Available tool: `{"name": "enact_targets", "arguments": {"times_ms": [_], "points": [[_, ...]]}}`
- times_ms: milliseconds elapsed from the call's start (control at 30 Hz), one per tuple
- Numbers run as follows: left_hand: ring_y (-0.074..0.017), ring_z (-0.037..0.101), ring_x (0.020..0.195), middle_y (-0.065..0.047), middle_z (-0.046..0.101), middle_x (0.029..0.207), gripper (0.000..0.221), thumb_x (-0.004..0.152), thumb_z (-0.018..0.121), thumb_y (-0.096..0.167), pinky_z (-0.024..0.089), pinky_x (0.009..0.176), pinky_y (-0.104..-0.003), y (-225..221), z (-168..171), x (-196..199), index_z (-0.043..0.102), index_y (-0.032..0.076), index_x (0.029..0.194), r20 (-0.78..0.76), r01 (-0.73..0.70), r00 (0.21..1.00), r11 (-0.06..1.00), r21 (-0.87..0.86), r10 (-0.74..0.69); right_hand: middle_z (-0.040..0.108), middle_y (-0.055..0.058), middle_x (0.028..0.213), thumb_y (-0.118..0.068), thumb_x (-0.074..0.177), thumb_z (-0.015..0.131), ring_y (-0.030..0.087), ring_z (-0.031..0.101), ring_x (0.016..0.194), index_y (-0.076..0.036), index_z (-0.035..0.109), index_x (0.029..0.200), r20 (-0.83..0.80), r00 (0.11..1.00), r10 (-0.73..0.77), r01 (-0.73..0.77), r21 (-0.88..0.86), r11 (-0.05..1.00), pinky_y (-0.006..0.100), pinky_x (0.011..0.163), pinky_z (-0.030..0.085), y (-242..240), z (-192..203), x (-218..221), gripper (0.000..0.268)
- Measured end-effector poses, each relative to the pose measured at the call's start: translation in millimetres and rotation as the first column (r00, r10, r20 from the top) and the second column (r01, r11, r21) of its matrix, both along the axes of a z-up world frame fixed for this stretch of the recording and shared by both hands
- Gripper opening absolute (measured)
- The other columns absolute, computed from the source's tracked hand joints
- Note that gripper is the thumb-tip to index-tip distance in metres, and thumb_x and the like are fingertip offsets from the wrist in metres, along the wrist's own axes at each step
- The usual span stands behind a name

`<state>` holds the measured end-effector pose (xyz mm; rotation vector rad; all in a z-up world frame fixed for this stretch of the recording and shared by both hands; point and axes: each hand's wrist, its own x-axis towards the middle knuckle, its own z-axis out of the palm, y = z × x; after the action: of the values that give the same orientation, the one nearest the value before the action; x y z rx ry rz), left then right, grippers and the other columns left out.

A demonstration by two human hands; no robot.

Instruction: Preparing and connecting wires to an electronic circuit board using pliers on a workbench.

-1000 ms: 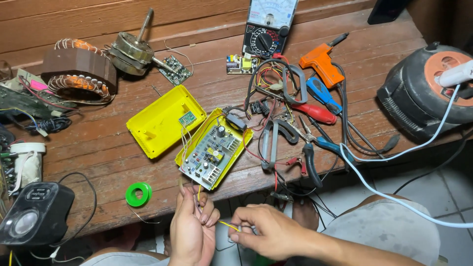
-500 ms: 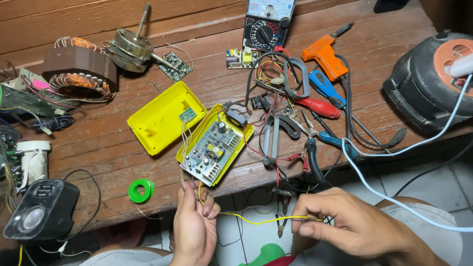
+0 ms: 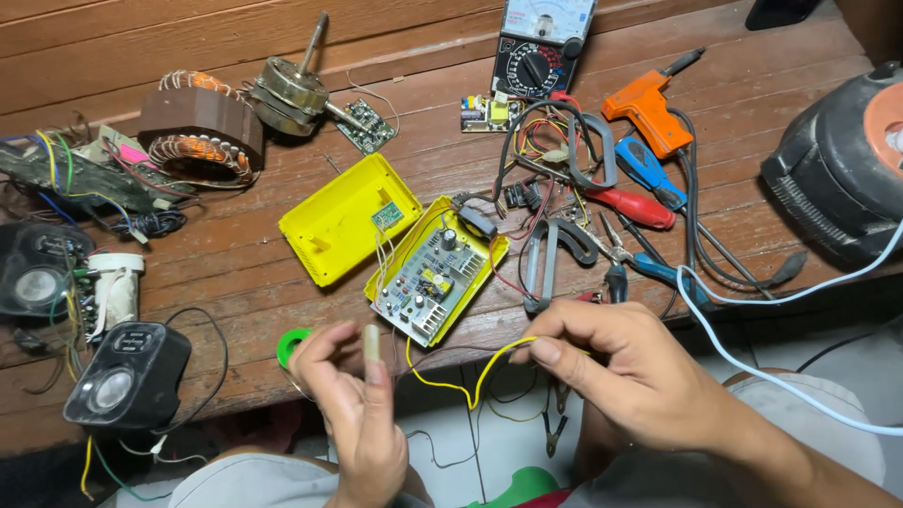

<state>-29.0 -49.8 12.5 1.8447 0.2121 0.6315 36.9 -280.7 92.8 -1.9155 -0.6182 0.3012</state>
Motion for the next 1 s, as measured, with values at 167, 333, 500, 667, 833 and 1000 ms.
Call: {"name": "enact_targets", "arguments": {"times_ms": [167, 333, 500, 667, 833, 1000], "points": [[-0.0230, 0.060, 0.109, -0.015, 0.058, 0.130, 0.044, 0.101, 0.050, 0.037, 0.047, 0.082, -0.032, 1, 68, 31, 0.055, 0.004, 0.131, -0.016, 0.513, 0.854, 0.836, 0.194, -0.520, 0.063, -0.005, 0.070, -0.029, 0.101, 0.056, 0.007, 0.055, 0.065, -0.013, 0.073, 0.090, 0.021, 0.999, 0.040, -0.038, -0.077, 0.996, 0.025, 0.062, 0.045, 23, 24, 22, 0.027], [-0.0081, 0.064, 0.087, -0.005, 0.064, 0.101, 0.032, 0.101, 0.057, 0.031, 0.057, 0.079, -0.024, -10, 72, 53, 0.056, 0.006, 0.121, -0.108, 0.571, 0.792, 0.792, -0.214, -0.601, 0.055, -0.004, 0.056, -0.029, 0.098, 0.061, 0.012, 0.044, 0.051, -0.020, 0.074, 0.084, 0.208, 0.977, 0.047, 0.012, -0.271, 0.963, 0.031, 0.051, 0.038, 29, 38, 44, 0.021], [-0.0106, 0.059, 0.080, 0.003, 0.065, 0.084, 0.021, 0.103, 0.055, 0.026, 0.043, 0.078, -0.026, 17, 61, 53, 0.063, 0.013, 0.089, -0.104, 0.586, 0.793, 0.798, -0.139, -0.600, 0.062, -0.005, 0.064, -0.033, 0.100, 0.058, 0.007, 0.053, 0.059, -0.012, 0.068, 0.077, -0.041, 0.978, 0.204, -0.208, -0.159, 0.965, 0.025, 0.056, 0.045, -17, 27, 46, 0.033], [-0.0042, 0.036, 0.056, 0.001, 0.052, 0.073, 0.021, 0.104, 0.058, 0.024, 0.026, 0.051, -0.020, 46, 37, 59, 0.059, 0.007, 0.091, 0.016, 0.370, 0.887, 0.689, -0.623, -0.461, 0.053, 0.002, 0.066, -0.032, 0.103, 0.056, 0.013, 0.038, 0.056, -0.005, 0.058, 0.074, -0.342, 0.930, 0.133, -0.108, 0.092, 0.990, 0.028, 0.049, 0.029, -66, 8, 32, 0.039], [-0.0038, 0.030, 0.049, 0.001, 0.050, 0.073, 0.019, 0.104, 0.058, 0.018, 0.021, 0.049, -0.021, 72, 36, 69, 0.056, 0.005, 0.090, 0.168, 0.343, 0.925, 0.557, -0.756, -0.341, 0.060, 0.006, 0.072, -0.027, 0.103, 0.054, 0.018, 0.054, 0.066, -0.002, 0.065, 0.077, -0.231, 0.966, 0.114, -0.062, 0.223, 0.973, 0.030, 0.061, 0.043, -92, 6, 25, 0.038], [-0.0046, 0.031, 0.049, -0.001, 0.053, 0.077, 0.017, 0.106, 0.057, 0.021, 0.024, 0.052, -0.022, 73, 38, 68, 0.057, 0.008, 0.095, 0.125, 0.274, 0.952, 0.599, -0.752, -0.279, 0.060, 0.007, 0.064, -0.013, 0.101, 0.060, 0.010, 0.051, 0.056, 0.004, 0.070, 0.098, -0.084, 0.957, -0.276, 0.288, 0.189, 0.939, 0.019, 0.055, 0.039, -103, -4, 30, 0.020]]}}
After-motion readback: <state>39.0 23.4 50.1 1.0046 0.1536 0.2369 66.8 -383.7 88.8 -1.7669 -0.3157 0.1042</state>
